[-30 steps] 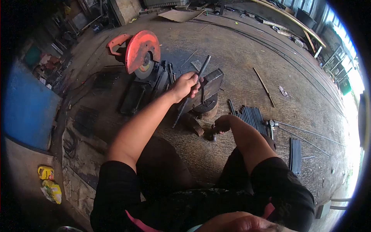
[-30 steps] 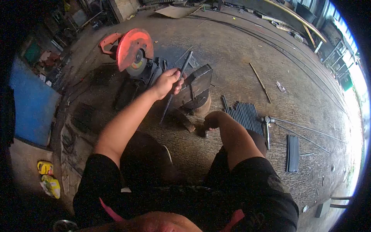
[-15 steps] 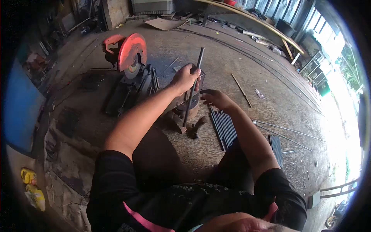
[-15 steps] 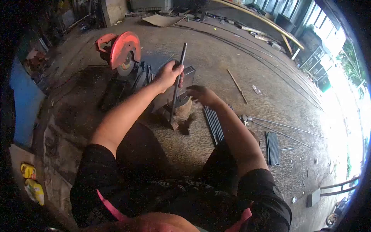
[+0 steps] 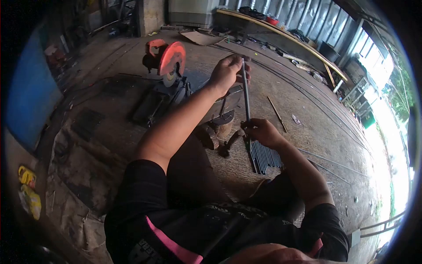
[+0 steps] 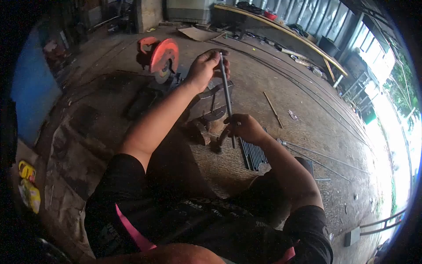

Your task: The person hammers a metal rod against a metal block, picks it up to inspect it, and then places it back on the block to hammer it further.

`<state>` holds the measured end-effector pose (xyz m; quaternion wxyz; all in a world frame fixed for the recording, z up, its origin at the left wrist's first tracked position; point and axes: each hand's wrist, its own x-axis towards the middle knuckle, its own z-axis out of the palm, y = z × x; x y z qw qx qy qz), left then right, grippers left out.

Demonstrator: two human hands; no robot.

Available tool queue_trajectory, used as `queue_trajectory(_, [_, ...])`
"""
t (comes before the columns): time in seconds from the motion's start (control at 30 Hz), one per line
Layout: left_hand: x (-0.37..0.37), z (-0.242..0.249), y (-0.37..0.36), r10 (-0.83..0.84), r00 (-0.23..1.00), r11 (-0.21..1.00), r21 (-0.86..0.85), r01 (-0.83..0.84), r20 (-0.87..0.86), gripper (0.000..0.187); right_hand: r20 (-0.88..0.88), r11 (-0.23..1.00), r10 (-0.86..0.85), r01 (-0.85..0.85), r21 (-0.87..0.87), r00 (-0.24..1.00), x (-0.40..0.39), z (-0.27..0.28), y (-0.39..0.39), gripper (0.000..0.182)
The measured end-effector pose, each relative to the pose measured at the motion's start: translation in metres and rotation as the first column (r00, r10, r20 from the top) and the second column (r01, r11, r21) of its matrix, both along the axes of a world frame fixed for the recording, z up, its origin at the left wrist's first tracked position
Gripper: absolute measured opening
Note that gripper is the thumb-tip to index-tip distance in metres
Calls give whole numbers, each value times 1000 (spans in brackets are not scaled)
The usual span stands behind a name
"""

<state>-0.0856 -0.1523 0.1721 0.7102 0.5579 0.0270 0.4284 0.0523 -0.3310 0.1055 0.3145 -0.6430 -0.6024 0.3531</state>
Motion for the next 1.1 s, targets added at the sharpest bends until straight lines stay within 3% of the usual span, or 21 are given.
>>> queue_trajectory(0.17, [-26,9,-9,62,994,995,71,-69,94,20,-89,963,262,-255,83,961,3,14,6,27])
queue_trajectory(0.2, [-32,12,-10,97,990,991,85,-106,99,19,-233,956,295,-287,66,927,6,9,13,26])
queue_trajectory(0.3, [-44,12,-6,190,976,976,91,-200,108,19,-277,911,412,-398,108,868,9,7,31,29])
queue_trajectory(0.37, [-47,12,1,238,965,964,92,-248,107,19,-334,906,417,-414,83,845,7,19,38,27])
queue_trajectory(0.43, [-48,3,6,189,974,979,53,-197,127,21,-197,910,407,-414,6,892,11,19,45,23])
queue_trajectory(0.5, [-46,-2,14,131,982,991,-21,-129,138,22,-275,909,402,-416,9,873,17,15,55,19])
queue_trajectory(0.6, [-33,-6,33,69,992,996,-64,-62,102,23,-220,933,361,-354,70,906,42,-9,72,22])
queue_trajectory(0.7, [-3,-14,55,-5,996,1000,-23,7,85,25,-298,930,361,-317,186,884,65,-35,82,27])
queue_trajectory(0.83, [43,-21,80,-74,997,997,31,73,37,22,-289,944,325,-326,44,901,86,-27,92,24])
queue_trajectory(0.87, [52,-22,86,-82,996,996,35,82,15,22,-415,957,272,-289,21,868,88,-31,94,23])
queue_trajectory(0.9, [59,-22,91,-92,996,995,41,92,-8,21,-423,965,244,-262,16,873,91,-33,97,23])
queue_trajectory(0.97, [75,-24,101,-78,997,996,36,79,-28,21,-349,968,221,-247,-33,911,97,-36,101,25])
queue_trajectory(1.1, [84,-40,109,-39,999,997,62,39,5,24,-382,956,241,-286,-65,892,108,-43,109,29])
